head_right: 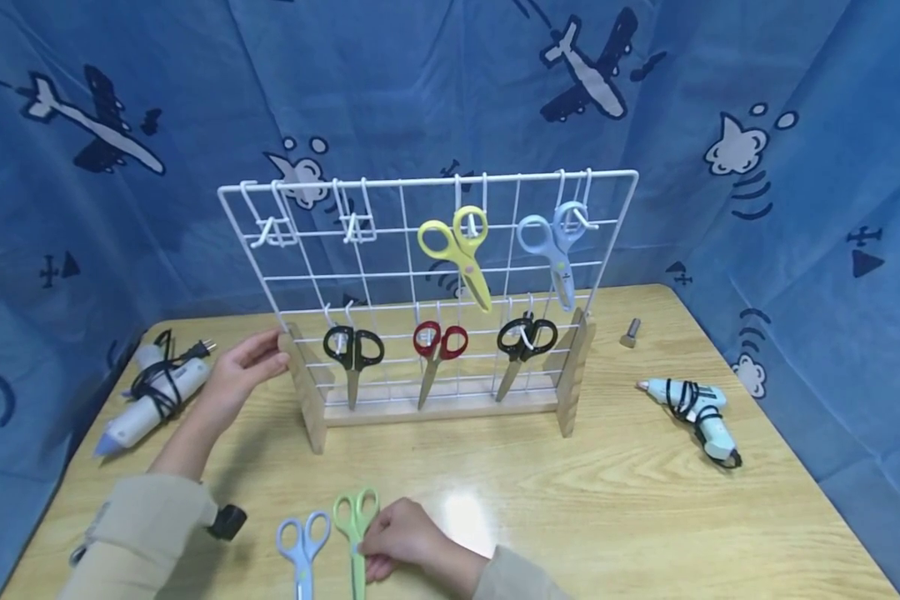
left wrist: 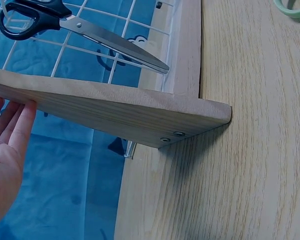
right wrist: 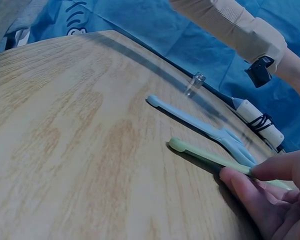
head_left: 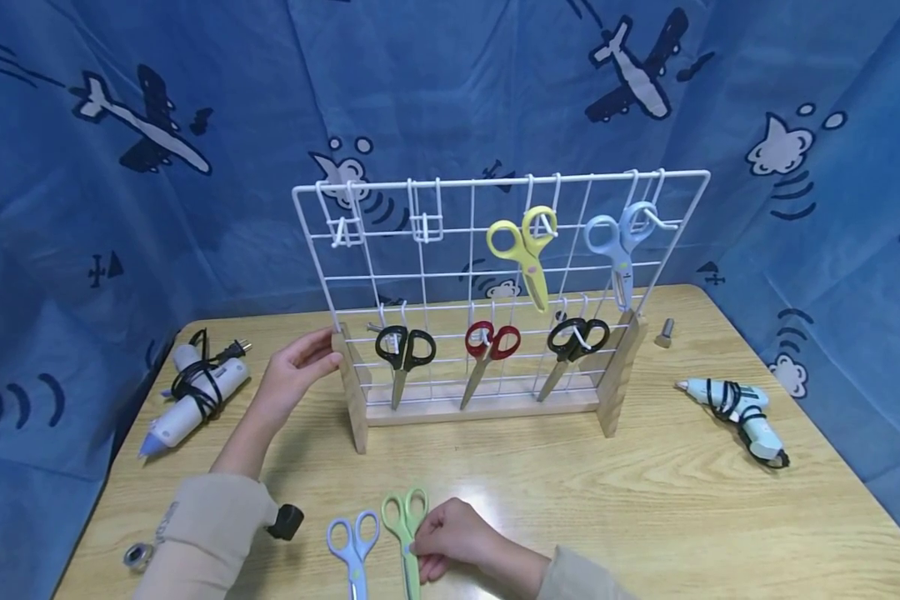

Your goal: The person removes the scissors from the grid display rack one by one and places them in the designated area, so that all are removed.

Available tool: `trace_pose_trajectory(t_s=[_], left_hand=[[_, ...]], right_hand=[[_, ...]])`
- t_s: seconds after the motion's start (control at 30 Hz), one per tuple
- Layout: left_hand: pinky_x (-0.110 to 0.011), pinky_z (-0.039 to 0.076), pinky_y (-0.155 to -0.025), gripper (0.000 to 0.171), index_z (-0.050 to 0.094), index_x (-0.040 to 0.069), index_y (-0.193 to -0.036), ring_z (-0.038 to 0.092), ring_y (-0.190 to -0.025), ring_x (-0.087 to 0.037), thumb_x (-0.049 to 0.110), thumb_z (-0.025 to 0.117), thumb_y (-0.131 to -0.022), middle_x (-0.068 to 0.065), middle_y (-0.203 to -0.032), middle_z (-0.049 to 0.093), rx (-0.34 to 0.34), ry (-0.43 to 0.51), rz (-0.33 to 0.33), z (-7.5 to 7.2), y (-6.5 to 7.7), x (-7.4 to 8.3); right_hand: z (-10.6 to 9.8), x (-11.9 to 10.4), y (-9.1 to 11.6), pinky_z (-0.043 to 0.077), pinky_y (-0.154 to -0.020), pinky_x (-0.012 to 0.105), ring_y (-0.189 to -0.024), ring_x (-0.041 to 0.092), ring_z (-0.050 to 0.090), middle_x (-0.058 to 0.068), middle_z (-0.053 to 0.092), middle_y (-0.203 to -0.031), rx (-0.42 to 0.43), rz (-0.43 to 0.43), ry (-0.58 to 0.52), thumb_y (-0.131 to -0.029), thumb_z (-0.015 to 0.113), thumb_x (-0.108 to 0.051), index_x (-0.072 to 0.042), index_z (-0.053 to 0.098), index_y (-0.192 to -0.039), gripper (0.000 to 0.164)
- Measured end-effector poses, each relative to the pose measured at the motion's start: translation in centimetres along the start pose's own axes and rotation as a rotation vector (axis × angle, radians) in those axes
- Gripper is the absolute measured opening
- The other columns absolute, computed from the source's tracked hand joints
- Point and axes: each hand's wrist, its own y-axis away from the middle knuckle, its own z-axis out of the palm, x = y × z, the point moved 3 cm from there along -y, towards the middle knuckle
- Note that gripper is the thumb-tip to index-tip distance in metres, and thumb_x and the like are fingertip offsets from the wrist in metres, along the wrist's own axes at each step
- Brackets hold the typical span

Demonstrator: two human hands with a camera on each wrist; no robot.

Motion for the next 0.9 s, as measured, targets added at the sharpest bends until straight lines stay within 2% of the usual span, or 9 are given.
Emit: trace_pose_trajectory(t_s=[0.1, 0.17, 0.33, 0.43, 0.5, 0.6, 0.77, 0.83, 0.9], left_hand=[[-0.02, 0.044, -0.084, 0.057, 0.036, 0.002, -0.128, 0.045, -0.11, -0.02, 0.028, 0.057, -0.081, -0.019, -0.126, 0.04, 0.002, -0.007, 0.021, -0.1, -0.1, -0.3], [-0.024, 0.045, -0.085, 0.055, 0.038, 0.006, -0.127, 0.045, -0.11, -0.022, 0.028, 0.058, -0.08, -0.017, -0.124, 0.042, 0.004, 0.017, 0.041, -0.5, -1.0, -2.2], [-0.026, 0.046, -0.083, 0.05, 0.041, 0.015, -0.126, 0.046, -0.109, -0.018, 0.022, 0.06, -0.08, -0.009, -0.125, 0.044, 0.005, 0.075, 0.062, -1.9, -3.9, -8.5], [-0.027, 0.046, -0.084, 0.052, 0.04, 0.016, -0.127, 0.045, -0.11, -0.018, 0.021, 0.06, -0.079, -0.007, -0.126, 0.043, -0.006, 0.087, 0.068, -2.2, -4.6, -10.2], [-0.029, 0.046, -0.085, 0.052, 0.039, 0.013, -0.128, 0.045, -0.111, -0.019, 0.018, 0.059, -0.08, -0.009, -0.127, 0.042, -0.027, 0.13, 0.1, -2.2, -4.6, -10.2], [-0.025, 0.047, -0.082, 0.049, 0.042, 0.014, -0.126, 0.047, -0.108, -0.017, 0.018, 0.059, -0.08, -0.008, -0.124, 0.045, -0.016, 0.13, 0.112, -1.9, -3.9, -9.0], [-0.031, 0.044, -0.087, 0.053, 0.041, 0.008, -0.126, 0.045, -0.11, -0.023, 0.027, 0.059, -0.08, -0.015, -0.124, 0.043, -0.015, 0.071, 0.08, -0.8, -1.5, -3.7], [-0.031, 0.044, -0.087, 0.053, 0.04, 0.008, -0.126, 0.044, -0.11, -0.023, 0.026, 0.059, -0.08, -0.015, -0.125, 0.042, -0.018, 0.066, 0.084, -0.7, -1.3, -3.3], [-0.03, 0.044, -0.086, 0.051, 0.041, 0.01, -0.126, 0.045, -0.11, -0.022, 0.023, 0.059, -0.08, -0.013, -0.125, 0.043, -0.019, 0.073, 0.08, -1.0, -2.0, -4.5]], right_hand=[[0.2, -0.2, 0.1, 0.05, -0.042, 0.023, -0.041, 0.01, 0.056, 0.013, 0.06, -0.053, -0.008, 0.004, 0.005, -0.072, 0.061, -0.003, 0.001, 0.061, -0.065, 0.008], [0.3, -0.2, 0.1, 0.05, -0.042, 0.023, -0.041, 0.011, 0.056, 0.013, 0.06, -0.053, -0.008, 0.004, 0.008, -0.072, 0.061, -0.003, 0.001, 0.061, -0.066, 0.008], [0.4, -0.2, 0.1, 0.05, -0.041, 0.023, -0.041, 0.013, 0.057, 0.012, 0.059, -0.051, -0.004, -0.002, 0.029, -0.072, 0.061, -0.003, 0.001, 0.06, -0.065, 0.009], [0.4, -0.3, 0.1, 0.05, -0.041, 0.023, -0.041, 0.012, 0.056, 0.011, 0.059, -0.051, -0.007, -0.002, 0.037, -0.072, 0.061, -0.004, 0.001, 0.06, -0.065, 0.009], [0.5, -0.3, 0.1, 0.05, -0.041, 0.023, -0.041, 0.012, 0.056, 0.011, 0.059, -0.051, -0.01, 0.0, 0.044, -0.072, 0.061, -0.004, 0.0, 0.061, -0.065, 0.009], [0.5, -0.3, 0.2, 0.05, -0.041, 0.023, -0.041, 0.013, 0.056, 0.011, 0.059, -0.051, -0.004, 0.005, 0.057, -0.072, 0.061, -0.003, 0.0, 0.06, -0.065, 0.008], [0.6, -0.2, 0.1, 0.05, -0.041, 0.024, -0.041, 0.014, 0.057, 0.009, 0.058, -0.051, 0.009, 0.015, 0.069, -0.072, 0.062, -0.004, -0.001, 0.06, -0.065, 0.008], [0.6, -0.1, 0.1, 0.051, -0.041, 0.024, -0.041, 0.013, 0.057, 0.009, 0.058, -0.05, 0.014, 0.011, 0.074, -0.072, 0.062, -0.005, -0.002, 0.06, -0.065, 0.008], [0.6, -0.1, 0.0, 0.05, -0.041, 0.024, -0.041, 0.013, 0.056, 0.008, 0.058, -0.05, 0.016, 0.005, 0.078, -0.073, 0.062, -0.005, -0.002, 0.06, -0.065, 0.009]])
